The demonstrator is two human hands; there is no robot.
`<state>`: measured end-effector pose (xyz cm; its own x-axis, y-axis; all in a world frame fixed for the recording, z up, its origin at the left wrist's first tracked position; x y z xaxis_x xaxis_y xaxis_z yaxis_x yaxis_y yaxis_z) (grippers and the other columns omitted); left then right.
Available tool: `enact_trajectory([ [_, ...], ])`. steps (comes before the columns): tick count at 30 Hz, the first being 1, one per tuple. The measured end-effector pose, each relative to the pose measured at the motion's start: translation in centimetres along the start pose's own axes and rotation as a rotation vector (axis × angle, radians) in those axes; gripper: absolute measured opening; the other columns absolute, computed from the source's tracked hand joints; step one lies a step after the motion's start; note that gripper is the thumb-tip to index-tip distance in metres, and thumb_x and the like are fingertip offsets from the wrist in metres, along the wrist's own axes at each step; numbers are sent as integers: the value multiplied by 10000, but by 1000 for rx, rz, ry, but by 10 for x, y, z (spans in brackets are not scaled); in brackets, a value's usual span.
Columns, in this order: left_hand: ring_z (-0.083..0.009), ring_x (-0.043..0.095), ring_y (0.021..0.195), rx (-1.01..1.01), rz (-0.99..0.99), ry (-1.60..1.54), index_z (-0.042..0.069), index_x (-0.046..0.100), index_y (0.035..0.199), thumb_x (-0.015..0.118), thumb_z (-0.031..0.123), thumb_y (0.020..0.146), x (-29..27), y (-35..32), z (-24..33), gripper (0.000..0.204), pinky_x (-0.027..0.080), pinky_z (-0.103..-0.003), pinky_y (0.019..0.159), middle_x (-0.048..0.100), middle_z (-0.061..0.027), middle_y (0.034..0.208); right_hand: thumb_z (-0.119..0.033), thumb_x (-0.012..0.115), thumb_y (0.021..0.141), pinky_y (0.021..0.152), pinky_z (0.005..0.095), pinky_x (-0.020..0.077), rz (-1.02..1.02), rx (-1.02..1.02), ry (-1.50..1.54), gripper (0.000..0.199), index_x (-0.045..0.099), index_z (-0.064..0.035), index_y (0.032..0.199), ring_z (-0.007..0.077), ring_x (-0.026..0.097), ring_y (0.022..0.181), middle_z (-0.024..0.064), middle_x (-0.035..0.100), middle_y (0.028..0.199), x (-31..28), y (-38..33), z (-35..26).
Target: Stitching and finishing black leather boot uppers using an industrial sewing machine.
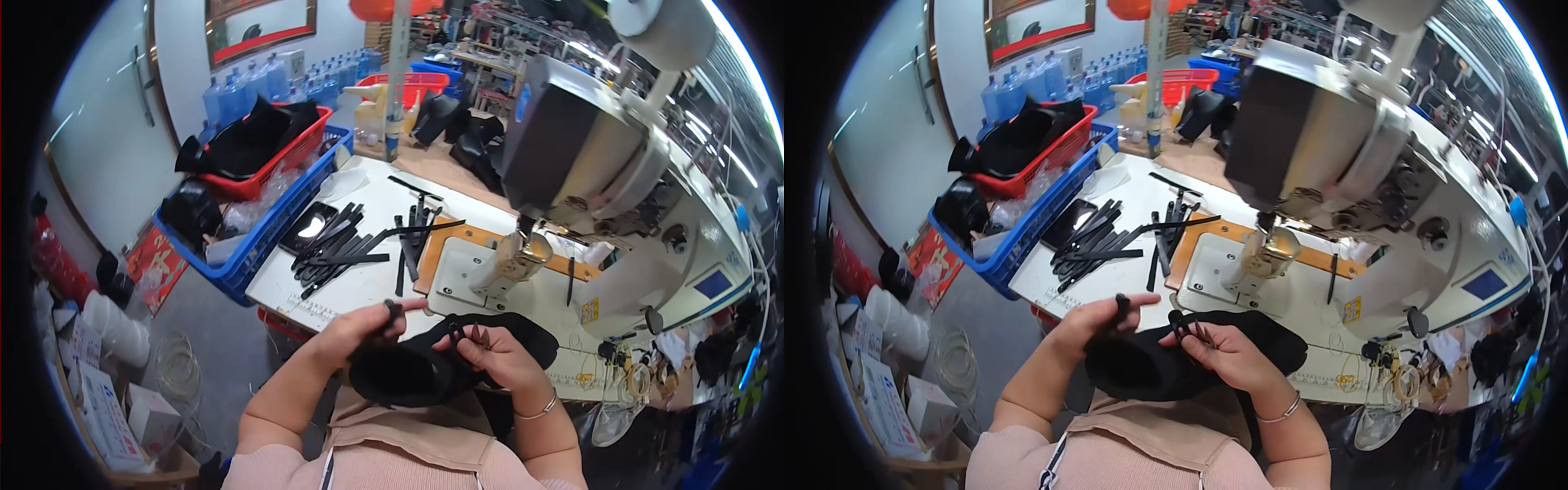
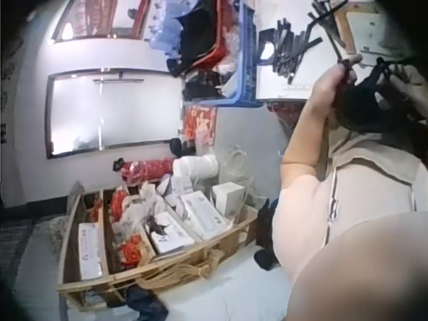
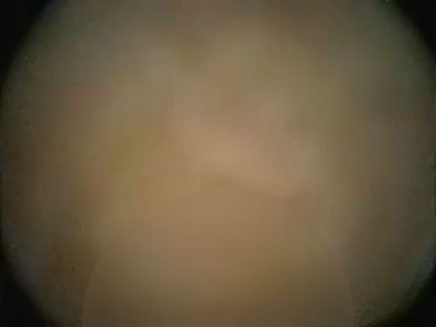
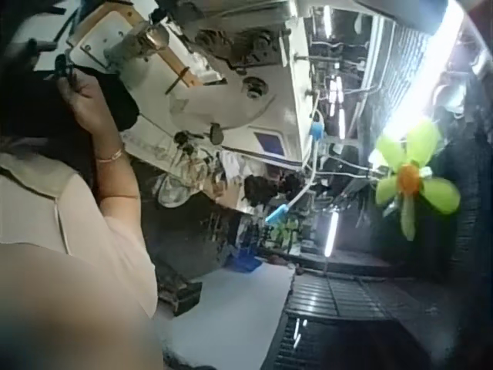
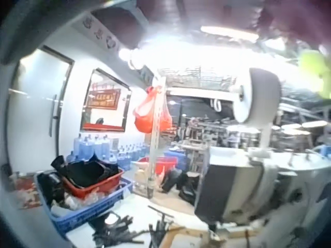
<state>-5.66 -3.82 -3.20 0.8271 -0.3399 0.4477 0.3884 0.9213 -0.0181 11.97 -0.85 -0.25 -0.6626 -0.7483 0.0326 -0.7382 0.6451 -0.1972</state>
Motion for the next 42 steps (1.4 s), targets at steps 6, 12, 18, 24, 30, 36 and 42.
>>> enact_trajectory([
  [6, -112, 545, 1034, -41, -16, 269, -1, 601, 1151, 512, 83, 932, 33, 0, -19, 251, 402, -248, 914, 620, -40, 1103, -161, 650, 879, 672, 196, 403, -127, -166, -50, 163, 654, 2, 872, 26, 484, 723, -36, 597, 768, -9, 6, -20],
  [12, -79, 603, 812, 11, -12, 593, 12, 682, 985, 667, 30, 819, 38, 2, -12, 168, 479, -237, 730, 685, -24, 842, -245, 661, 872, 655, 205, 410, -200, 47, -299, 219, 679, -27, 871, 32, 475, 686, -35, 603, 704, -3, 3, -11],
  [18, -63, 597, 727, -17, 119, 619, 11, 696, 924, 651, 48, 816, 34, -1, -15, 123, 474, -215, 670, 677, -15, 763, -234, 667, 856, 578, 263, 434, -134, -82, -535, 195, 682, -40, 851, 104, 531, 605, 72, 630, 672, 8, -1, -17],
  [24, -49, 573, 659, -26, 234, 508, 8, 691, 887, 652, 91, 805, 38, -5, -24, 123, 457, -218, 595, 670, -19, 703, -217, 668, 836, 543, 319, 423, 34, -186, -631, 208, 635, -26, 761, 249, 544, 585, 128, 582, 659, 15, -8, -25],
  [30, -36, 550, 647, 138, 271, 624, 11, 688, 911, 643, 91, 822, 44, -10, -18, 128, 447, -210, 572, 644, 0, 694, -186, 699, 807, 561, 344, 432, 101, -276, -676, 190, 609, -28, 750, 271, 549, 625, 121, 568, 671, 18, -10, -19],
  [36, -55, 550, 646, 33, 191, 266, 6, 646, 1054, 585, 63, 870, 41, -10, -43, 202, 460, -211, 576, 629, -9, 801, -190, 716, 789, 631, 350, 457, 164, -299, -719, 195, 615, -29, 746, 284, 565, 733, 113, 597, 749, 14, -10, -9],
  [42, -53, 552, 704, 164, 229, 311, -5, 606, 1138, 522, 9, 894, 46, -17, -42, 258, 480, -203, 641, 618, -19, 880, -221, 725, 786, 647, 337, 468, 207, -211, -642, 211, 643, -27, 764, 271, 585, 741, 120, 595, 747, 18, -9, 0],
])
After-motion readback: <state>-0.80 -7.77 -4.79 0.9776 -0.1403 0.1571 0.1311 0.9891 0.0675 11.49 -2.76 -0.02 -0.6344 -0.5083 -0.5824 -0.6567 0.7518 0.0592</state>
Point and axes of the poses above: each hand's wrist, its own y-axis towards the middle knuckle, its own x-axis out of the palm, z = x × y, the point moved 6 cm from there along y, towards the middle knuckle
